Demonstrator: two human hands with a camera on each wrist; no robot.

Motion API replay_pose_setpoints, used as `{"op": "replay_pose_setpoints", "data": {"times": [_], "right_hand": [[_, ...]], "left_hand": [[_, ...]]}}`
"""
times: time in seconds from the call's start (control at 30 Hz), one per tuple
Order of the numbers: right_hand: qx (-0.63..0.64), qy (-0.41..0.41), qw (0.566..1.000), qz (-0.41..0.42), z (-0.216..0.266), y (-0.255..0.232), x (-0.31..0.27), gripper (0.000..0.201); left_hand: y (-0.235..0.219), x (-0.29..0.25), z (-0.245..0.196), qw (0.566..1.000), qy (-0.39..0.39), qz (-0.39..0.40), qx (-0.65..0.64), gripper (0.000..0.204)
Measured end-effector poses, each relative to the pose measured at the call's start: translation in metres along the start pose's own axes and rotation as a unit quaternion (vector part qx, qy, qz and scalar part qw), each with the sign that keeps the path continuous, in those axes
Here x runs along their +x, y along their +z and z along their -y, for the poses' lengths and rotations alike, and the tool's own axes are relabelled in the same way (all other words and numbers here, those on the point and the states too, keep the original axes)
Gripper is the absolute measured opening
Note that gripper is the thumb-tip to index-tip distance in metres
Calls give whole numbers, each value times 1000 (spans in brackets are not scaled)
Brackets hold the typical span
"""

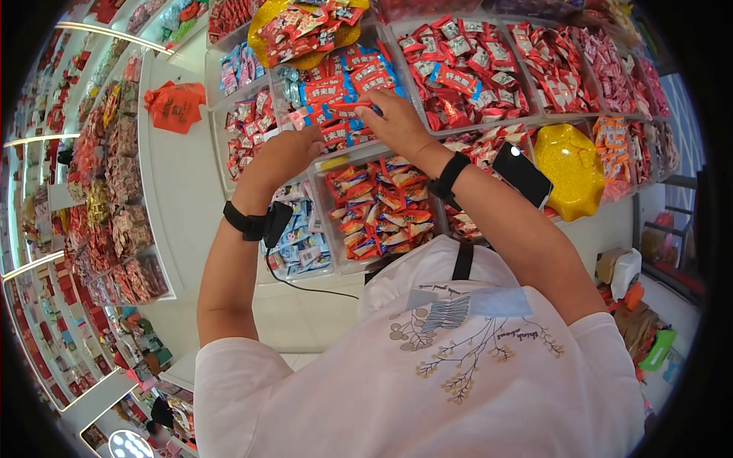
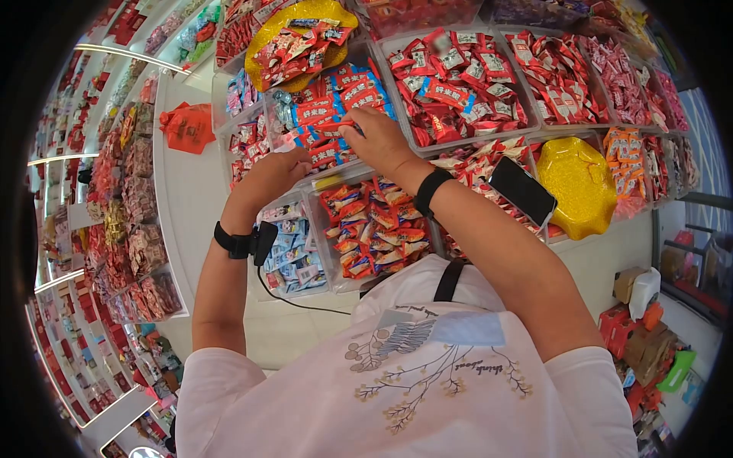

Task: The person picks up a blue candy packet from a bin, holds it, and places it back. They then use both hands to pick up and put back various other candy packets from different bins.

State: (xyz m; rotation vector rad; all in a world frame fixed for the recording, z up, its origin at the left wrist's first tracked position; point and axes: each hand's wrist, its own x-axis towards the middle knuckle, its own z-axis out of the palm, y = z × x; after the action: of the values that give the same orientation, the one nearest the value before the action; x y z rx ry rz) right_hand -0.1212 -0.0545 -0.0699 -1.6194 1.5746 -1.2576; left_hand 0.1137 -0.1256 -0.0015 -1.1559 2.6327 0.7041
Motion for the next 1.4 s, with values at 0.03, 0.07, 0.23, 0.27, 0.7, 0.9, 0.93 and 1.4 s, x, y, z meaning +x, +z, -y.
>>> {"op": "replay_pose_setpoints", "data": {"times": [0.03,0.07,0.23,0.27,0.7,0.9,0.93,1.4], "right_hand": [[-1,5,1000,3,0,-1,0,25],[4,2,1000,2,1,-2,1,24],[14,-11,1000,-2,-4,1,1,23],[17,-3,1000,4,-5,1,1,23],[97,99,989,51,-8,-1,3,21],[154,106,977,101,1,-7,3,23],[155,104,976,116,2,-9,3,23],[201,153,955,156,-11,-5,7,23]], "left_hand": [[3,2,1,1000,7,0,-18,26],[6,5,2,999,14,0,-36,27],[16,19,3,996,36,25,-82,31],[18,23,3,995,39,33,-86,32],[-2,14,-5,990,-44,41,-126,34],[2,23,-4,971,81,-160,-156,27],[4,27,-9,966,119,-182,-138,27],[0,23,6,987,25,-31,-154,22]]}}
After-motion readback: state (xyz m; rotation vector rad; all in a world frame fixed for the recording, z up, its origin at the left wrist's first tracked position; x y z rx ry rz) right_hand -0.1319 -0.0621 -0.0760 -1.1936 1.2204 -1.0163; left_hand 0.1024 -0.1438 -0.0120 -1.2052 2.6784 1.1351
